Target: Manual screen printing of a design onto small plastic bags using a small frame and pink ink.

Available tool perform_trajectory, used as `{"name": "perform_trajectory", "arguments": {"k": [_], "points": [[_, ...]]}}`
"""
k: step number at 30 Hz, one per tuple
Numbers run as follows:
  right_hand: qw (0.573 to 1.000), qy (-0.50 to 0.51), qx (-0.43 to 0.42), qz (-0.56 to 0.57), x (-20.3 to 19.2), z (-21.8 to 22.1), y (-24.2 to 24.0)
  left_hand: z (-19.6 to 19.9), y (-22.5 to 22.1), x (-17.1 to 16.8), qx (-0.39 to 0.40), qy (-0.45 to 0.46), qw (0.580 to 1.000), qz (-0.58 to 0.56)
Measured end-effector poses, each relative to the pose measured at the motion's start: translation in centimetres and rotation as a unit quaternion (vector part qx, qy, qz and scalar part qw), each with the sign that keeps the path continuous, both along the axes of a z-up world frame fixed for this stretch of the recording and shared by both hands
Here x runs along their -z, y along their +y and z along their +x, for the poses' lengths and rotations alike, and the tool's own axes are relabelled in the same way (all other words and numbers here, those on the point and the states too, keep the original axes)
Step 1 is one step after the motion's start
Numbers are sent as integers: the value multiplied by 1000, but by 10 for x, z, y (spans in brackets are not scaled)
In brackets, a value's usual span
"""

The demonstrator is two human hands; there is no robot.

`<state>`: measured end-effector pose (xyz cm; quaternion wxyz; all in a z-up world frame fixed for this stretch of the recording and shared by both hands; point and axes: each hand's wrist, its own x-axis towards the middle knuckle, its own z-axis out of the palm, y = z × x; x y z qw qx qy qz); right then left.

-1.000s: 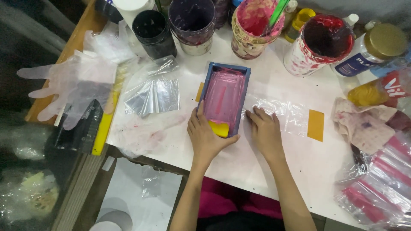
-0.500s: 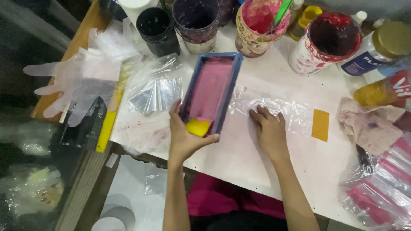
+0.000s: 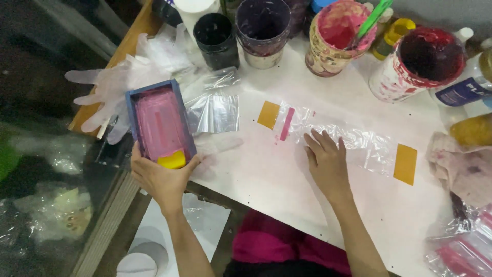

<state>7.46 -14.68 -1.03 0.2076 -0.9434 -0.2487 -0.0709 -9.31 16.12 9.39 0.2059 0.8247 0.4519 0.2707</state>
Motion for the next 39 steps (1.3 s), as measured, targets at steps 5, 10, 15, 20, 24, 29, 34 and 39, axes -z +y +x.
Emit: {"name": "perform_trajectory", "arguments": {"k": [5, 10, 15, 20, 24, 29, 34, 39], "points": [[992, -46, -106, 40, 2, -4, 74, 3, 14, 15, -90, 4, 996, 8], [964, 26, -246, 93, -12, -41, 158, 7, 21, 28, -130, 1, 991, 16], [945, 44, -323, 6, -2, -72, 204, 10, 22, 22, -131, -9, 991, -12], [946, 60, -319, -19, 1, -70, 198, 14, 19, 16, -143, 23, 989, -20], [953, 50, -299, -8, 8, -67, 185, 18, 20, 40, -139, 31, 989, -39], [968, 19, -246, 36, -3, -68, 154, 25, 2, 28, -120, 35, 992, -19], [984, 10, -134, 114, -10, -35, 85, 31, -27, 9, -70, 35, 997, 25], [977, -79, 110, 167, -12, 20, -17, 55, -64, 47, 137, -109, 978, 116]]}}
